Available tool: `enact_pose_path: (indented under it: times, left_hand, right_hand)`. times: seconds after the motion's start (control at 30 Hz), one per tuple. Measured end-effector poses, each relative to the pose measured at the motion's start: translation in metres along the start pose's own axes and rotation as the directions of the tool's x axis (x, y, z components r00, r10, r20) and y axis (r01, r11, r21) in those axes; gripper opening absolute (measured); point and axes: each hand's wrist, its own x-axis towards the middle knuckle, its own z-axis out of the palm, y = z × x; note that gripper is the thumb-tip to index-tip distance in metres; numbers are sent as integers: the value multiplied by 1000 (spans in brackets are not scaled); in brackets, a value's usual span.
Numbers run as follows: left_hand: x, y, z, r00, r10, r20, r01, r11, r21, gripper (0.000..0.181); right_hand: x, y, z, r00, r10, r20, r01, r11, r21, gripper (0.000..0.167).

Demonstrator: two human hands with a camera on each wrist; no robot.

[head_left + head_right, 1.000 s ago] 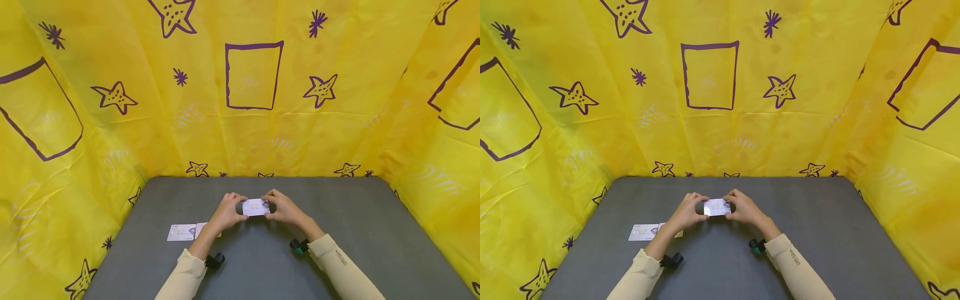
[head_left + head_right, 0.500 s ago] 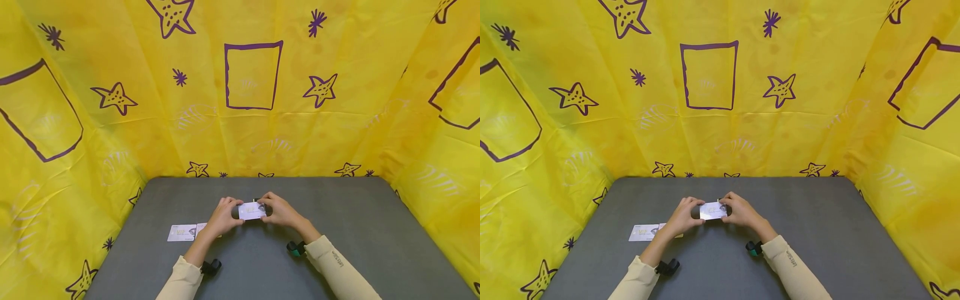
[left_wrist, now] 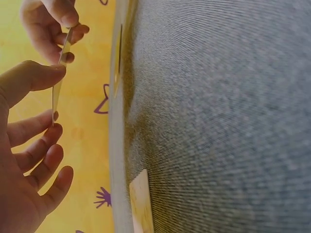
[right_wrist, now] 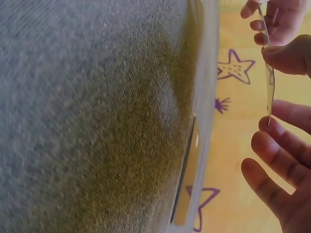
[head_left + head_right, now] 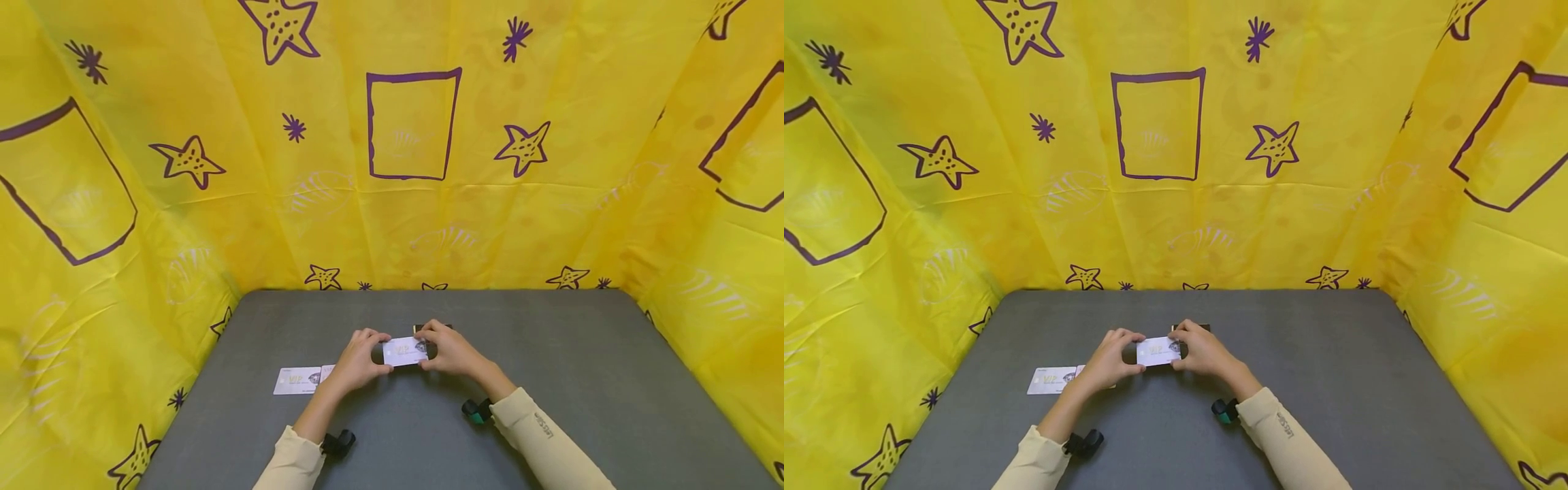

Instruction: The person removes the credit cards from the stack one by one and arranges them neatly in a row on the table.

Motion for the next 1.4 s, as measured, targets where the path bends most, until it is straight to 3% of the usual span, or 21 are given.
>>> enact_pose_path:
  times: [0.6, 0.9, 1.4]
  left_hand:
    - [-12, -12, 1, 1000, -18, 5, 18, 1000, -19, 50]
    - [-17, -19, -1, 999, -42, 7, 42, 999, -1, 50]
    - [-20, -25, -5, 994, -84, 63, 82, 996, 35, 49]
  right_hand:
    - [6, -9, 12, 998, 18, 67, -18, 1000, -4, 46]
    - [16, -15, 20, 996, 16, 91, -11, 998, -60, 44]
    - [26, -23, 29, 985, 64, 158, -49, 994, -96, 46]
